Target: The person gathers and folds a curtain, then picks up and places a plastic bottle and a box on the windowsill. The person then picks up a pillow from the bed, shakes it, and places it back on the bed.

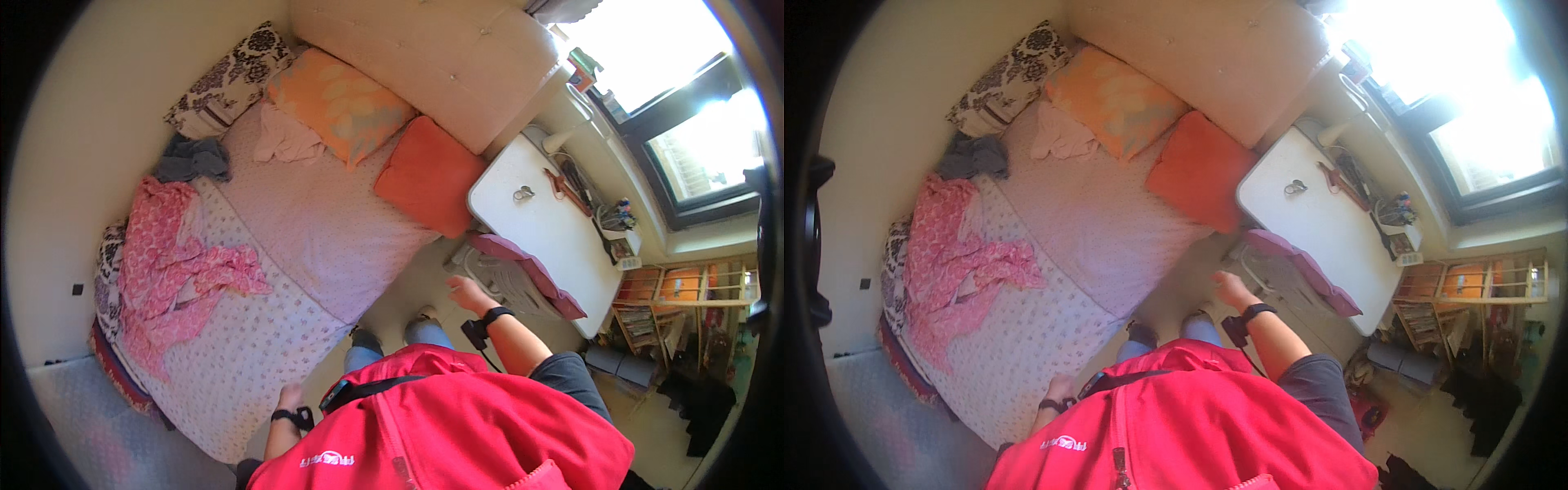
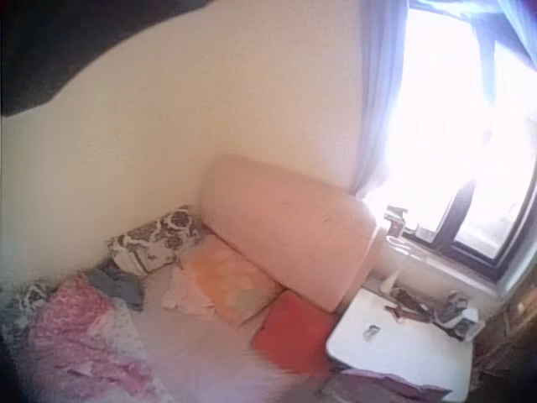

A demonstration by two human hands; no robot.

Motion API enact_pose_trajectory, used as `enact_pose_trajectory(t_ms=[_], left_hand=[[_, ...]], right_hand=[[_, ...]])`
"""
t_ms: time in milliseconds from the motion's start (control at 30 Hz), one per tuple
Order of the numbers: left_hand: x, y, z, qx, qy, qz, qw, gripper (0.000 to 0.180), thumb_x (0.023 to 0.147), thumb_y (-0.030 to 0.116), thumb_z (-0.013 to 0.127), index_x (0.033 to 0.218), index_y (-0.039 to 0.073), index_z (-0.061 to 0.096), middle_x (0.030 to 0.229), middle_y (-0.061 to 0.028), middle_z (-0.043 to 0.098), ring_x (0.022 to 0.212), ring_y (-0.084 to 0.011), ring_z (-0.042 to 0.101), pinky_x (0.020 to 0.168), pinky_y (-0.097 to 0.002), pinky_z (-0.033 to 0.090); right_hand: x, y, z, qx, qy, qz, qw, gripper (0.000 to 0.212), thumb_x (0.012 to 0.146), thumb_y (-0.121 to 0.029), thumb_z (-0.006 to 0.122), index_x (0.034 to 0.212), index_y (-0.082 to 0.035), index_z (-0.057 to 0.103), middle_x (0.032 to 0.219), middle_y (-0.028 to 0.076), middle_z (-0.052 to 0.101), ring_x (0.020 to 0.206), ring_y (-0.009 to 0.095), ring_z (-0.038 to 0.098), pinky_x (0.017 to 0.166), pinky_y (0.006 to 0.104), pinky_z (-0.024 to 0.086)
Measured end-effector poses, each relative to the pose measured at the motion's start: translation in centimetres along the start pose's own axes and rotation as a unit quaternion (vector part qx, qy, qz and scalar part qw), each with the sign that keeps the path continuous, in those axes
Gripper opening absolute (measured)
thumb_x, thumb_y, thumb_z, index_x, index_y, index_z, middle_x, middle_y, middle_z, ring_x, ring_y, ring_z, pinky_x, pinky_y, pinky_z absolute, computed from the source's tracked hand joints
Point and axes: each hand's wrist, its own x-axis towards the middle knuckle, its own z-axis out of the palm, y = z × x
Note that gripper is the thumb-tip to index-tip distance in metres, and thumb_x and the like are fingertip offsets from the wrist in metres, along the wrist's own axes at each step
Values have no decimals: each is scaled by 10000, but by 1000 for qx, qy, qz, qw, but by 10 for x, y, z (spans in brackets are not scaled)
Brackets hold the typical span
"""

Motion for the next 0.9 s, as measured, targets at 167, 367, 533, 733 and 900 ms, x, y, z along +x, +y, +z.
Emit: enact_pose_trajectory(t_ms=[167,367,533,733,900], left_hand=[[8,-40,-34,-508,-17,-198,838,139,891,160,590,809,66,653,628,-36,572,520,-163,549,467,-329,452],[59,66,-121,-465,93,-145,868,268,919,160,605,1138,10,644,865,-77,646,686,-145,602,568,-289,499],[77,176,-179,-416,110,-131,893,346,909,89,580,1247,16,574,962,-89,650,717,-165,620,600,-287,523],[122,293,-241,-379,63,-120,916,367,943,179,621,1262,-1,603,1007,-84,681,803,-133,616,654,-281,528],[190,389,-300,-249,74,22,965,353,941,153,625,1252,-13,605,1087,-145,698,924,-179,667,793,-303,542]], right_hand=[[83,-16,0,-94,133,-27,986,315,805,-72,668,1117,-24,673,1022,150,708,950,252,684,833,367,544],[212,4,-150,-7,454,45,890,331,839,-178,696,1126,-21,642,999,206,703,934,316,686,838,414,534],[282,68,-248,135,525,228,809,621,831,-278,714,1308,42,477,1184,322,608,1132,445,588,980,449,462],[332,116,-264,45,587,251,768,512,815,-181,655,1288,-15,550,1050,265,680,899,367,693,829,423,548],[327,113,-274,73,596,227,767,294,844,-3,576,1125,-40,652,922,208,711,795,328,701,741,402,554]])
